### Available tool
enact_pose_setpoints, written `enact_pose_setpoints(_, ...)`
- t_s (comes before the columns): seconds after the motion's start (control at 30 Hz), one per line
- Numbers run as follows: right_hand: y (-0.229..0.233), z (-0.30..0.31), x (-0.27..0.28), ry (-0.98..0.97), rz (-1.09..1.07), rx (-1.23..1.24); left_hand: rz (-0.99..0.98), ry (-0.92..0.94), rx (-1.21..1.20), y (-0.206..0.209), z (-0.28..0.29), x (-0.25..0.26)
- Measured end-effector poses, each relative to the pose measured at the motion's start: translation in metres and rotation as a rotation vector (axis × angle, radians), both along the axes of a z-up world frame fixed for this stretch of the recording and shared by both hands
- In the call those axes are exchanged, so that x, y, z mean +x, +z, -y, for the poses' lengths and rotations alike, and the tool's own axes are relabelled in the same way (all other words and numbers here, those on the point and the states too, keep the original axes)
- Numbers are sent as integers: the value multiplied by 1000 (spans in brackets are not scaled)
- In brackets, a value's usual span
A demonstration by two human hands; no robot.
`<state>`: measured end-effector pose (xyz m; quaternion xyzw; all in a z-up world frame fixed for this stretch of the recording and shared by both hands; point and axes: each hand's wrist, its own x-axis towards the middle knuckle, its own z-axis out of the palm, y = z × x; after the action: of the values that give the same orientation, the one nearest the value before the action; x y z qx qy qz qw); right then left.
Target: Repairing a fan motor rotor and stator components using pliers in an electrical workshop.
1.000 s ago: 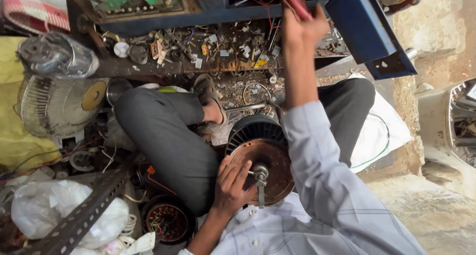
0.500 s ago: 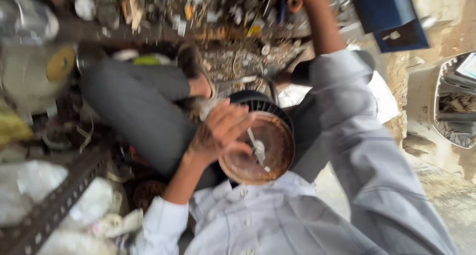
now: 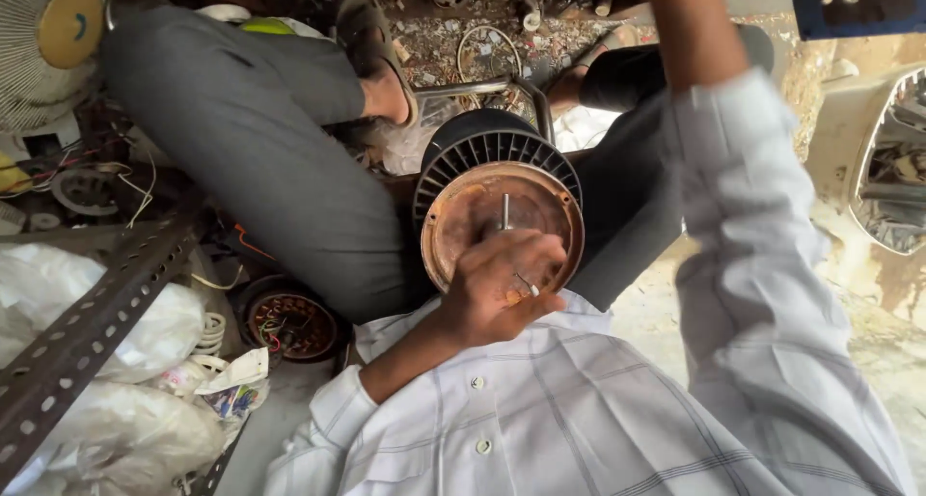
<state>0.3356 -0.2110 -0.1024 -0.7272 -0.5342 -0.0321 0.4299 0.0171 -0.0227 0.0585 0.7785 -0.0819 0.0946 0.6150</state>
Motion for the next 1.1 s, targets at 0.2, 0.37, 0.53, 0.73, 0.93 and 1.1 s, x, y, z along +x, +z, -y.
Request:
enact_pose_setpoints(0.2, 136, -35, -119, 252, 195, -195, -113, -40, -135, -14, 11, 10)
enact_pose_setpoints(0.37, 153, -31, -164, 247, 277, -286, 38, -92, -177, -17, 18, 18)
enact_pose_setpoints(0.53, 120, -23, -179, 311, 306, -322, 95, 1, -167, -30, 19, 18)
enact_pose_setpoints(0.73, 105, -11, -212, 16, 167, -320, 137, -53, -62, -22, 17, 23)
enact_pose_setpoints(0.93, 108, -11, -209, -27, 91, -330, 198, 16, 176, 25, -38, 37)
enact_pose_setpoints(1.1, 101, -10, -226, -141, 37, -225, -64, 250, 165, -25, -68, 13)
